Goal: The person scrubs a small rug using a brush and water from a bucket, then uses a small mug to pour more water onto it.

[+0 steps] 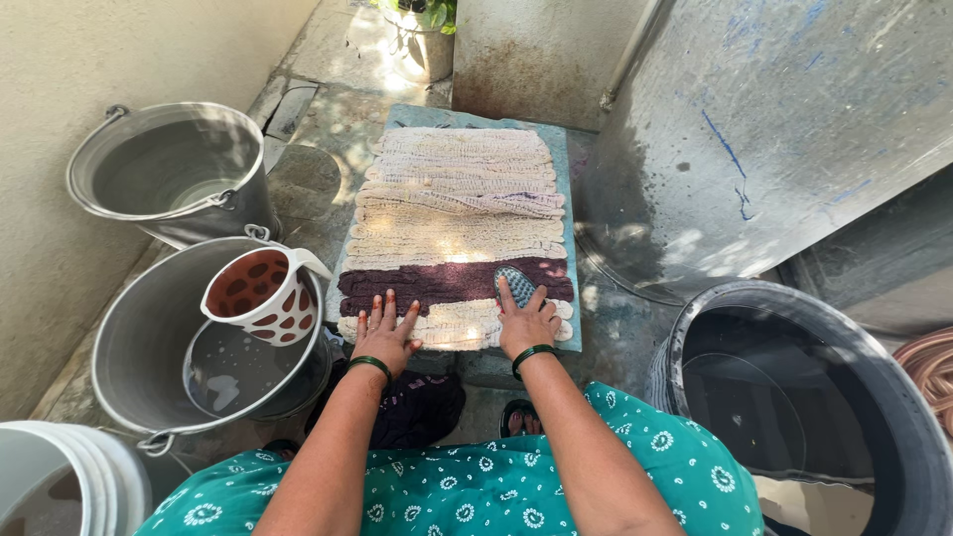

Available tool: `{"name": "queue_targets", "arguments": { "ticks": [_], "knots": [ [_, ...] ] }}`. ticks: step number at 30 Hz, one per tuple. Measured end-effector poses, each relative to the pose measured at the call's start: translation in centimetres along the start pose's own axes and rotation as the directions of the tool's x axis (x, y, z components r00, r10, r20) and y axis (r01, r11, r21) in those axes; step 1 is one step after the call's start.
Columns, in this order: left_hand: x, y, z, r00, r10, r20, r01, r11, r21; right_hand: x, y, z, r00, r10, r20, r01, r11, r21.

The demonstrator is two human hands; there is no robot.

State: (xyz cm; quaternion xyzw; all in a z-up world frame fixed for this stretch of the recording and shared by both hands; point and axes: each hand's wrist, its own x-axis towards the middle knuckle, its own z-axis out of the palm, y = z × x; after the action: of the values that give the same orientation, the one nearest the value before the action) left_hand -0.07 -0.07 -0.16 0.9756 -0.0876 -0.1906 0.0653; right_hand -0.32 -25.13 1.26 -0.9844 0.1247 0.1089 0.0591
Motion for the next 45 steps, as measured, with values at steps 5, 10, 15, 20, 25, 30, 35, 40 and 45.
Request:
{"name": "queue_targets", "arguments": {
  "ticks": [5,10,15,20,25,30,35,40,45],
  "knots": [
    [0.1,-0.1,0.0,1.000,-0.009,0.010,0.009,1.000,-0.009,-0.1,-0.1,0.0,1.000,0.002,-0.012,-0.001,1.000,0.016],
    [0.0,-0.1,0.2,1.000,-0.004,0.008,0.004,1.000,-0.012,-0.2,0.1,0.1,1.000,-0.002,-0.023,0.002,1.000,0.011],
    [0.3,-0.2,0.5,1.000,0.004,-0.007,-0.004,1.000,0.000,-1.1,-0.3,-1.2,0.999,0.016,-0.031,-0.015,0.999,0.032],
    [0.5,-0.3,0.6,1.000,0.000,-0.006,0.000,1.000,-0.009,-2.4,-3.2,-1.8,0.968,-0.196,-0.157,0.211,0.974,0.080],
    [0.6,-0.4,0.9,1.000,-0.005,0.004,0.005,0.998,0.055,-4.9,-6.6,0.6,0.815,-0.520,-0.257,0.505,0.854,-0.127],
    [0.9,-0.5,0.8,1.000,-0.007,0.002,0.007,1.000,-0.002,0.0,0.4,-1.1,0.933,0.356,0.051,-0.276,0.621,0.734],
    [0.8,-0.5,0.9,1.000,0.000,-0.010,0.000,1.000,0.018,1.6,4.2,-1.6,0.927,0.101,-0.360,-0.150,0.982,-0.111],
    [1.1,-0.5,1.3,1.000,-0.016,-0.019,0.017,0.999,0.028,-3.7,-5.1,0.2,0.918,-0.286,-0.274,0.338,0.926,0.165],
    [1.1,-0.7,1.0,0.999,-0.003,-0.032,0.004,1.000,0.011,-3.2,-4.1,-0.2,0.958,-0.186,-0.219,0.224,0.960,0.168]
  ]
}}
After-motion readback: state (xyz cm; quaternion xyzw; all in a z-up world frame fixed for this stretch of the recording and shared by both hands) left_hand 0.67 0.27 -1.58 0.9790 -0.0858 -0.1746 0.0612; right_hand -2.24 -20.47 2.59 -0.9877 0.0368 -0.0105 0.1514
